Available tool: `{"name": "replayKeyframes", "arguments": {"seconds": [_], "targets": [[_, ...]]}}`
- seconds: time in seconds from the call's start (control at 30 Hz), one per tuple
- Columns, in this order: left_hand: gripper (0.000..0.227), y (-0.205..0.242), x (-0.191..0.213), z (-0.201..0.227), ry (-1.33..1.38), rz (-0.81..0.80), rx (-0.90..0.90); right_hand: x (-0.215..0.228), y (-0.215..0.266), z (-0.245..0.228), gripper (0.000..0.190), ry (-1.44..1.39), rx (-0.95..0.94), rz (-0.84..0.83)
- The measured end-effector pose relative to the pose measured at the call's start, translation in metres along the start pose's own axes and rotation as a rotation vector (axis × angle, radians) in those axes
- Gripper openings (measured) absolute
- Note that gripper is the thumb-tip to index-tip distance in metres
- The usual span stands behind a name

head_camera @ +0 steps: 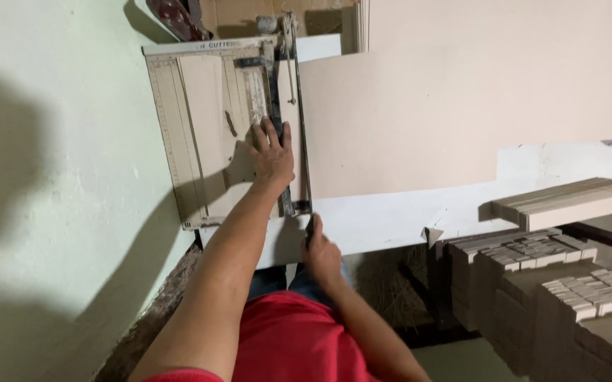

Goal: The person operates a manual guillotine paper cutter to slice a large sheet of cardboard. They repeatedly align the cardboard against the guide, pull down the lever to cut, and then remove the cut piece to repeat the process.

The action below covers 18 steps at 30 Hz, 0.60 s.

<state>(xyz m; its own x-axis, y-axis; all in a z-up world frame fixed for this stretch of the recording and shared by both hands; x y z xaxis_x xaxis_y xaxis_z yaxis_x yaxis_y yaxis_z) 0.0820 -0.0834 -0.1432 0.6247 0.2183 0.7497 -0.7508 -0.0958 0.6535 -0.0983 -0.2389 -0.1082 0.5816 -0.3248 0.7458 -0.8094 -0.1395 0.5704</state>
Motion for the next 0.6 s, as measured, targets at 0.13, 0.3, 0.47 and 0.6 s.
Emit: {"name": "replayKeyframes", "arguments": {"seconds": [0.13,0.3,0.47,0.6], "targets": [[0.118,0.008,0.003,-0.001,0.023,-0.007,0.003,-0.02,-0.008,0.019,0.074,-0.02,-0.002,-0.028],[0.109,0.049,0.067,0.007,0.028,0.076,-0.03,0.129,0.041,-0.048,0.095,-0.356,-0.128,-0.199],[0.057,0.08,0.094,-0.005,1.072,0.266,-0.111,0.171,0.048,-0.065,0.078,-0.75,-0.278,-0.357],[0.027,0.076,0.005,-0.024,0.468,0.606,-0.563,0.08,0.01,0.027,0.072,-0.934,-0.411,-0.28]]}}
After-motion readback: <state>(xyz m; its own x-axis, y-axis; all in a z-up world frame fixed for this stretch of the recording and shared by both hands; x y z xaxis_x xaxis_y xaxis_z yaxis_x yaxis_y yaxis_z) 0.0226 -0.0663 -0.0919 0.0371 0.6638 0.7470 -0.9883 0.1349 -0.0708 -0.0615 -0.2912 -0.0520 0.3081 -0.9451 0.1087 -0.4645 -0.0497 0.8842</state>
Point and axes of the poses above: each hand's wrist, its own y-axis away from the middle knuckle, its own x-axis out of the back of the hand, z = x × y, the point moved 7 cm from there along -y, towards the middle knuckle, and after that the axes turned 6 degrees about z, right-handed, at the moved point
